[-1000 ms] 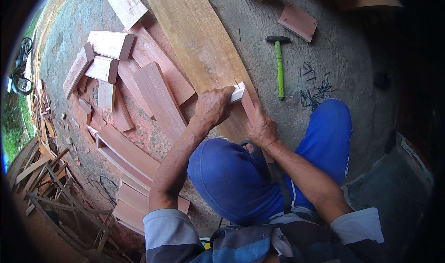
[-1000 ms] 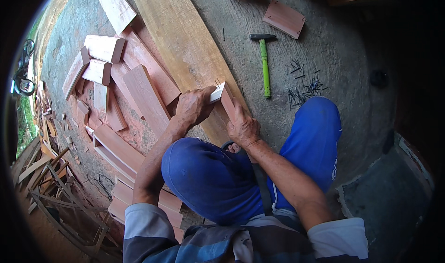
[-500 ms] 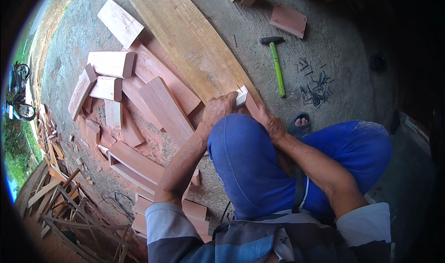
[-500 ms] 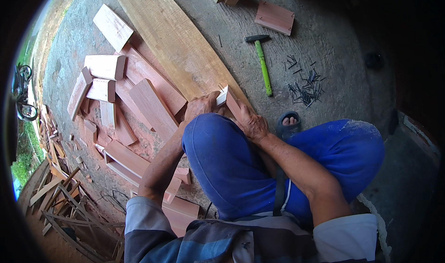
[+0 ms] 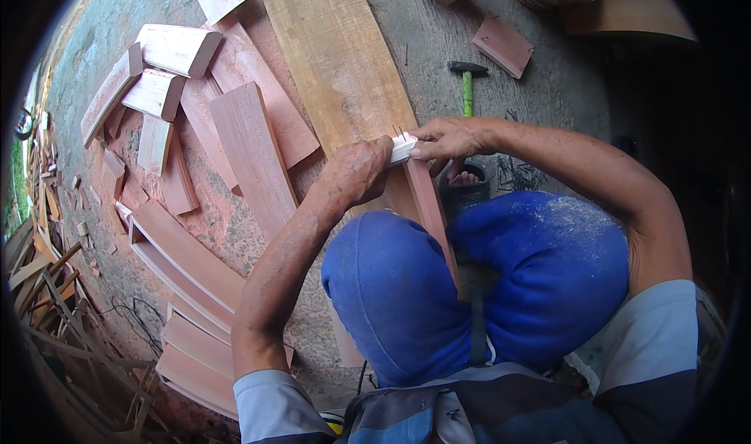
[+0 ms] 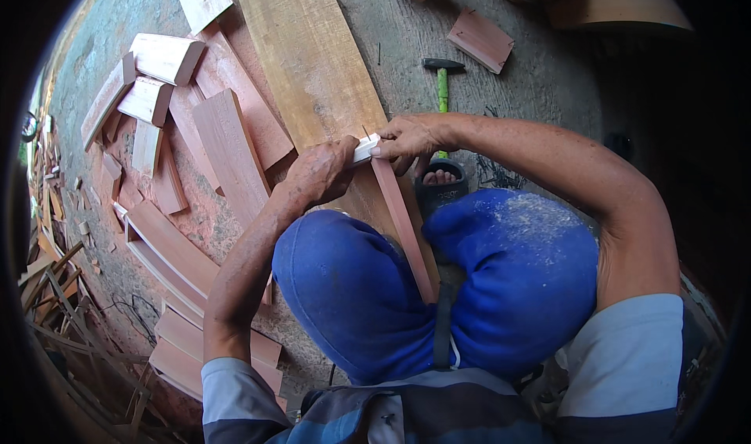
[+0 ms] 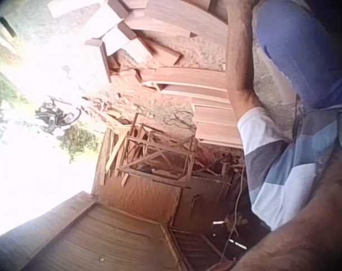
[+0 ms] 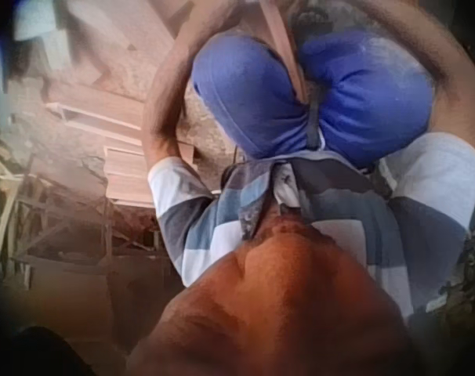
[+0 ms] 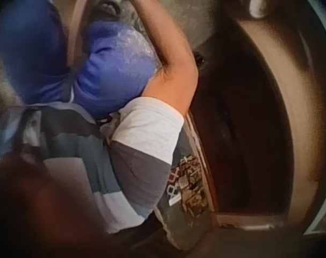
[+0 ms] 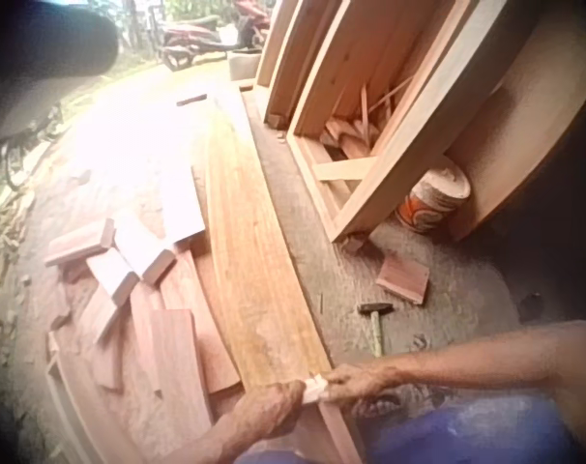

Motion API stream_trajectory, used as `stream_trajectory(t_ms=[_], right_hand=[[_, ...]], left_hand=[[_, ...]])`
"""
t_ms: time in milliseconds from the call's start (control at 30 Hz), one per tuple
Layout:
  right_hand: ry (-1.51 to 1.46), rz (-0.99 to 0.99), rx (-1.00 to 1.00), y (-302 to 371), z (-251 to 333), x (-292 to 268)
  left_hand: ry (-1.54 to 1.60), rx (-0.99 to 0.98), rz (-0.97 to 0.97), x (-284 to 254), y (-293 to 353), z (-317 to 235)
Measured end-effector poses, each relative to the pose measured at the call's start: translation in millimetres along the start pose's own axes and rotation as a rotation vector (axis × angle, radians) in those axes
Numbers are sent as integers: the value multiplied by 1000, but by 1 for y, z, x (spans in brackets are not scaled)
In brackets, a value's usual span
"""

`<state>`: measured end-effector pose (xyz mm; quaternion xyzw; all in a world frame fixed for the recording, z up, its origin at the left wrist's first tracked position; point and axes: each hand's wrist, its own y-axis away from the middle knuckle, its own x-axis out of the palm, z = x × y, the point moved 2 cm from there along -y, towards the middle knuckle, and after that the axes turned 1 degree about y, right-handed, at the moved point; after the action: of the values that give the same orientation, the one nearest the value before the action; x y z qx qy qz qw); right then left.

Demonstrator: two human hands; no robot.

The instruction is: The person assembles small wooden frames by hand, using a hammer to drive nails into pre-cut wooden pieces. They repeatedly pick up pieces, align them, hammer nails, and place the finished frames aside.

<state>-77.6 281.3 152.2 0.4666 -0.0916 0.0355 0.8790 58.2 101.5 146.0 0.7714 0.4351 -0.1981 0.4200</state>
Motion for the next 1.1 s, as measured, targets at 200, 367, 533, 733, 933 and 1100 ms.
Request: stream_trajectory(t_ms=[200, 367, 533, 733, 933, 1100], right_hand=[[-94, -153, -123, 7, -4, 9], [-11, -247, -158, 7, -3, 18], [-54, -223, -164, 12, -6, 11], [-35, -977, -369, -6, -59, -20], [424, -1481, -69, -32, -150, -46], [62, -1290, -113, -30, -142, -60]], left_hand=[[1, 34, -90, 8, 1, 1], [-20, 64, -135, 6, 5, -2], [-38, 49, -144, 3, -2, -7], [-327, -57, -667, -6, -13, 0], [-283, -225, -474, 20, -42, 25], [-293, -287, -499, -7, -42, 33]])
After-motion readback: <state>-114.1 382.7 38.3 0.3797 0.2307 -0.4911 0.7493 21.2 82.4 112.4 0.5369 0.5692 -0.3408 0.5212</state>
